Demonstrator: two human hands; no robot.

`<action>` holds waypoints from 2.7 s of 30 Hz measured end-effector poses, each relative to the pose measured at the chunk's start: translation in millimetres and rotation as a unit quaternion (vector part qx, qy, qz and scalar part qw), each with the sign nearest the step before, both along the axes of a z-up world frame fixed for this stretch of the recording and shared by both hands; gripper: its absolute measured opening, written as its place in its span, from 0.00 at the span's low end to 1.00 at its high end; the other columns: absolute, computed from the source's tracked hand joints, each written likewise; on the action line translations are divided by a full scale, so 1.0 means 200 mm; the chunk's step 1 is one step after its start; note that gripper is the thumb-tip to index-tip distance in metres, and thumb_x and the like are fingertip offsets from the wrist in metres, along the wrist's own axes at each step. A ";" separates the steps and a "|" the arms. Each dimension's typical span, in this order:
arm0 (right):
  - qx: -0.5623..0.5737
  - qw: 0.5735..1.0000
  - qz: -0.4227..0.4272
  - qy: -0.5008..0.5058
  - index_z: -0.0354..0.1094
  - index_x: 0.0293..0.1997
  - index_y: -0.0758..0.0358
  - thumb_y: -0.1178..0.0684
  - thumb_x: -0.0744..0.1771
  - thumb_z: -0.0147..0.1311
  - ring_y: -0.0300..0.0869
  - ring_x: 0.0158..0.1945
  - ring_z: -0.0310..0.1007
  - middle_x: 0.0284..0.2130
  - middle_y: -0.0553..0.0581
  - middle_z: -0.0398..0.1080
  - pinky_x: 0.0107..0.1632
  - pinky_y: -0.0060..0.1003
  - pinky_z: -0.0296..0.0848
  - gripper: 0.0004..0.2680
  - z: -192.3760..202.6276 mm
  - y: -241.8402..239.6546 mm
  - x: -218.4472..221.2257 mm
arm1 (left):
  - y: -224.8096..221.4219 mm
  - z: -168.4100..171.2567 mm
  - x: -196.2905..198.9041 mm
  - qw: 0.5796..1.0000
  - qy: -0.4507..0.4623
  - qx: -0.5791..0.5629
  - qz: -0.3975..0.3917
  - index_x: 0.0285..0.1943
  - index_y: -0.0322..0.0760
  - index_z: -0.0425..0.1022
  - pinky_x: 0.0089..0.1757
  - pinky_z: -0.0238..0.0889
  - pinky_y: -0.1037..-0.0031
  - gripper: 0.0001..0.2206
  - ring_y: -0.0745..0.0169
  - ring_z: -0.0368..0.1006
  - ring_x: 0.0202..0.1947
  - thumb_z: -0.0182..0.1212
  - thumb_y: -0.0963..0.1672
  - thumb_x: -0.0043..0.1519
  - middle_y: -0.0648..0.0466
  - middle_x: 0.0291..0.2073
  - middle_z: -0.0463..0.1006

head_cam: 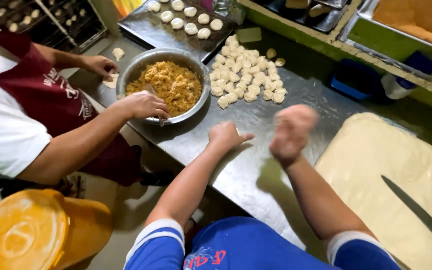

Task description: Cutting dough into strips, rolling them into logs, and filling small dough portions with a mixture

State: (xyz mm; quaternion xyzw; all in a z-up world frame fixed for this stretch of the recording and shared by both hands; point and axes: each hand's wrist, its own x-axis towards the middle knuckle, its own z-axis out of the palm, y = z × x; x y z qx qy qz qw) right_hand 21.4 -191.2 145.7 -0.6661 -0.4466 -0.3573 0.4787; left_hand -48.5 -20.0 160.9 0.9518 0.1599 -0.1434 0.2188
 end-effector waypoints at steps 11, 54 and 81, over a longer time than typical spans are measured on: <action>-0.259 0.847 0.068 0.460 0.75 0.41 0.58 0.39 0.73 0.46 0.57 0.50 0.76 0.39 0.62 0.78 0.54 0.52 0.72 0.16 -0.48 0.01 -0.21 | -0.07 -0.44 -0.08 0.968 -0.096 -0.231 -0.024 0.82 0.34 0.40 0.62 0.62 0.42 0.43 0.25 0.64 0.65 0.60 0.41 0.57 0.29 0.63 0.67; -0.446 0.756 0.234 0.417 0.74 0.34 0.64 0.45 0.70 0.42 0.54 0.45 0.71 0.33 0.63 0.75 0.51 0.53 0.68 0.15 -0.12 0.12 -0.23 | 0.16 -0.65 0.28 0.987 0.040 0.151 -0.019 0.47 0.45 0.84 0.37 0.72 0.41 0.14 0.50 0.81 0.48 0.52 0.48 0.62 0.55 0.41 0.85; -0.333 0.844 0.021 0.419 0.74 0.31 0.55 0.40 0.70 0.44 0.50 0.41 0.71 0.30 0.58 0.74 0.48 0.48 0.70 0.15 -0.16 0.21 -0.38 | 0.20 -0.54 0.20 0.972 -0.044 0.117 -0.200 0.43 0.49 0.85 0.41 0.76 0.54 0.15 0.52 0.83 0.45 0.52 0.50 0.58 0.57 0.38 0.86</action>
